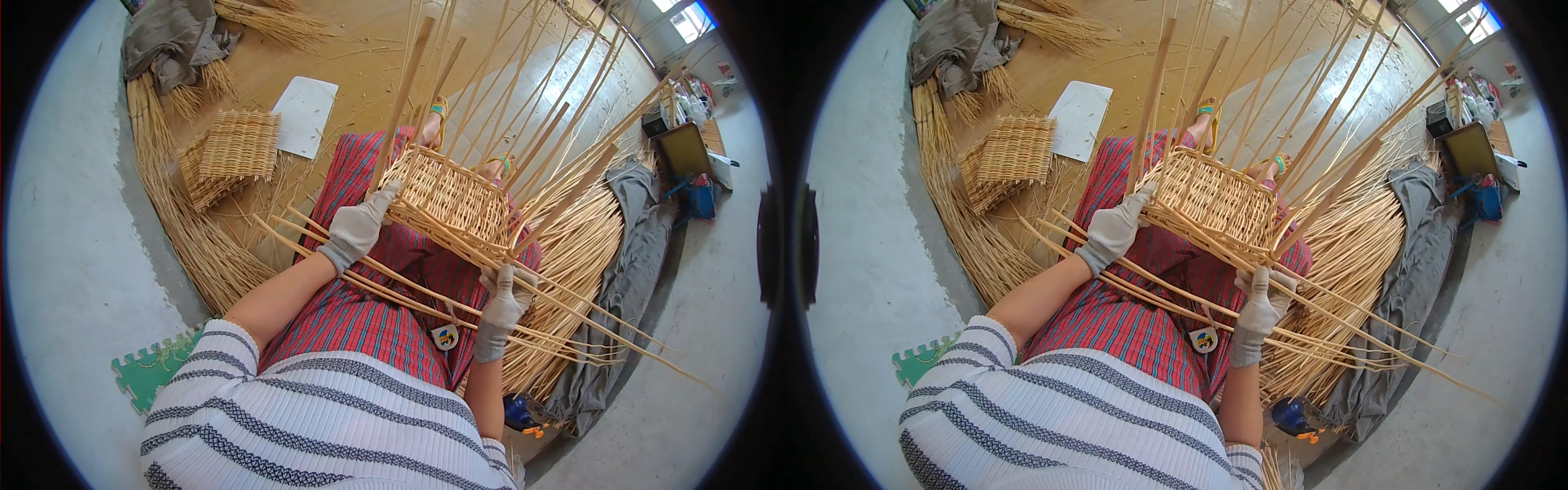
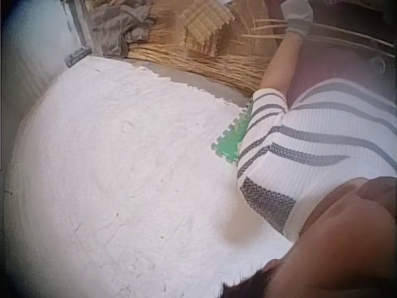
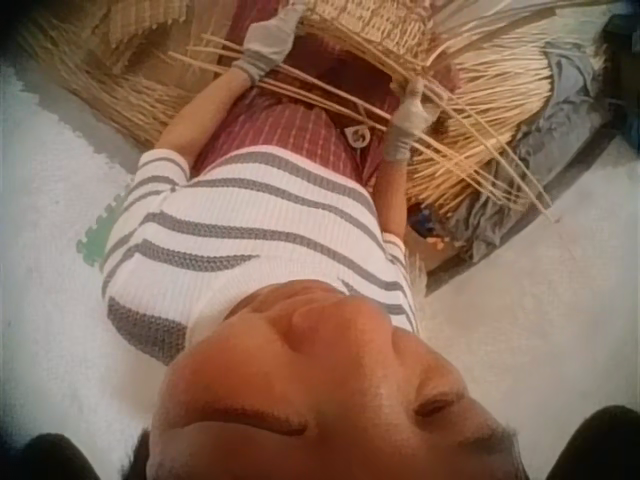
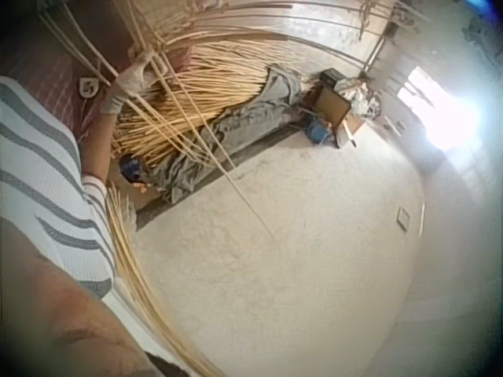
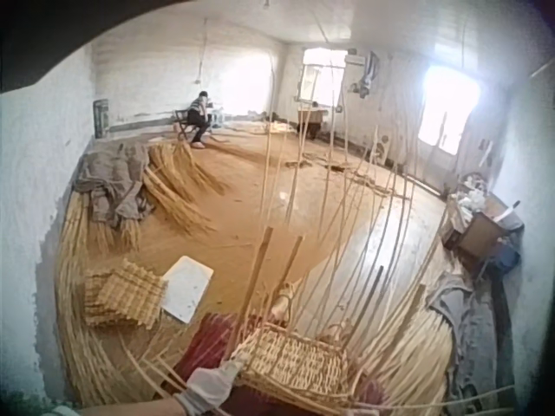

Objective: Weave a wicker basket using reeds and tools.

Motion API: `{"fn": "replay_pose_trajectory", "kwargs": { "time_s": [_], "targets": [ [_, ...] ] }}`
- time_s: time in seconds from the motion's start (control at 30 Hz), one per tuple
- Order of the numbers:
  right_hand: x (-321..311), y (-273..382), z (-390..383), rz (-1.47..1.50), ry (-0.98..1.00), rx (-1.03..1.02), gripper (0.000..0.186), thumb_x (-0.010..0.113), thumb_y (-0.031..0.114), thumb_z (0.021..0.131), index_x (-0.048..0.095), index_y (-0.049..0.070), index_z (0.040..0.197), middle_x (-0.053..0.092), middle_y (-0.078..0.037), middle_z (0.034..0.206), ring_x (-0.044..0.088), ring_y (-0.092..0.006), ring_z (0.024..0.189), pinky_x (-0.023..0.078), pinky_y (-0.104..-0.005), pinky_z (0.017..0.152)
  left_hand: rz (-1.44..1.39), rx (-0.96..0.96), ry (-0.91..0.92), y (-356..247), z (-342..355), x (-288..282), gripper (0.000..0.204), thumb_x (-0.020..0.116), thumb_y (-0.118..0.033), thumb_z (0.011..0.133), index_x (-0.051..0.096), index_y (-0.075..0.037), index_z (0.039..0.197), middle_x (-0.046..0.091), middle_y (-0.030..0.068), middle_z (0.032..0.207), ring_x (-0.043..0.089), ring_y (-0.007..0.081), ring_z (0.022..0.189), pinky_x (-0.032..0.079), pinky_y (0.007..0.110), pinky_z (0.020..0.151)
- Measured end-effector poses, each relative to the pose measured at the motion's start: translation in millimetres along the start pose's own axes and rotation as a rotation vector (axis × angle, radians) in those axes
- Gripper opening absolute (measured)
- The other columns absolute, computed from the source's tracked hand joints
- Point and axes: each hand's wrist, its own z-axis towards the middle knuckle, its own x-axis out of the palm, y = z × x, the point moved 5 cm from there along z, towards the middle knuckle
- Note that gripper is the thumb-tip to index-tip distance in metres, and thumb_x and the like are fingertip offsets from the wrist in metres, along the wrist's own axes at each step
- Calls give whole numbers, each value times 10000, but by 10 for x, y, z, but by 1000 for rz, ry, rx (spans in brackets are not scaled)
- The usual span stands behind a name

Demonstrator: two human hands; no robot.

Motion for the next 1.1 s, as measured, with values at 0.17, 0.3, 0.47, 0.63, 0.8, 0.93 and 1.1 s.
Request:
{"fn": "replay_pose_trajectory", "kwargs": {
  "time_s": [0.17, 0.3, 0.47, 0.63, 0.8, 0.93, 1.1],
  "targets": [
    [-93, 40, 199, -96, 66, -55, 152, 660, 191, 965, 578, 74, 913, 632, -48, 651, 613, -144, 544, 531, -272, 507, -409, 155, -226, -275, -55, -365, 755, 669, -91, 849, 344, -171, 1525, 611, 160, 1318, 693, 309, 939, 563, 388, 718],
    [-138, 21, 249, -91, 137, -29, 147, 662, 181, 964, 584, 68, 910, 630, -46, 653, 552, -120, 496, 471, -264, 473, -414, 14, 7, -632, 90, -239, 805, 719, -170, 845, 311, -156, 1539, 602, 121, 1344, 657, 324, 1049, 536, 401, 855],
    [-149, -79, 167, -126, 149, 13, 98, 656, 143, 964, 601, 70, 931, 639, -61, 683, 591, -151, 558, 485, -285, 497, -399, -109, 418, -635, 361, -16, 598, 721, -219, 875, 438, -72, 1381, 666, 193, 1103, 676, 305, 873, 546, 380, 768],
    [-213, -130, 224, -21, 129, 54, 132, 714, 153, 919, 613, 89, 977, 706, -81, 949, 702, -197, 805, 619, -334, 706, -876, -82, 630, -564, 320, 114, 324, 714, -175, 907, 525, -49, 1137, 666, 64, 852, 651, 137, 616, 542, 296, 486],
    [-103, 77, 370, -256, 177, -130, 108, 669, 40, 914, 565, 66, 932, 664, -58, 875, 636, -126, 753, 547, -276, 659, -499, 75, 228, -552, 328, 135, 249, 635, -283, 942, 638, -46, 1015, 689, 101, 784, 654, 181, 592, 538, 353, 548],
    [518, 409, 683, -289, 443, -206, 156, 597, -74, 924, 522, 45, 990, 673, -146, 1088, 681, -227, 977, 588, -329, 841, -713, -98, 192, -573, 243, 209, 330, 679, -375, 888, 655, -53, 955, 688, 191, 813, 675, 365, 785, 517, 435, 704],
    [1896, 697, 1078, -670, 817, -641, 455, 630, -65, 897, 527, 50, 1324, 384, -143, 1511, 342, -268, 1441, 414, -375, 1103, -519, -46, -67, -689, 202, 64, 381, 603, -419, 965, 655, -41, 978, 692, 172, 790, 686, 316, 681, 531, 395, 618]
  ]
}}
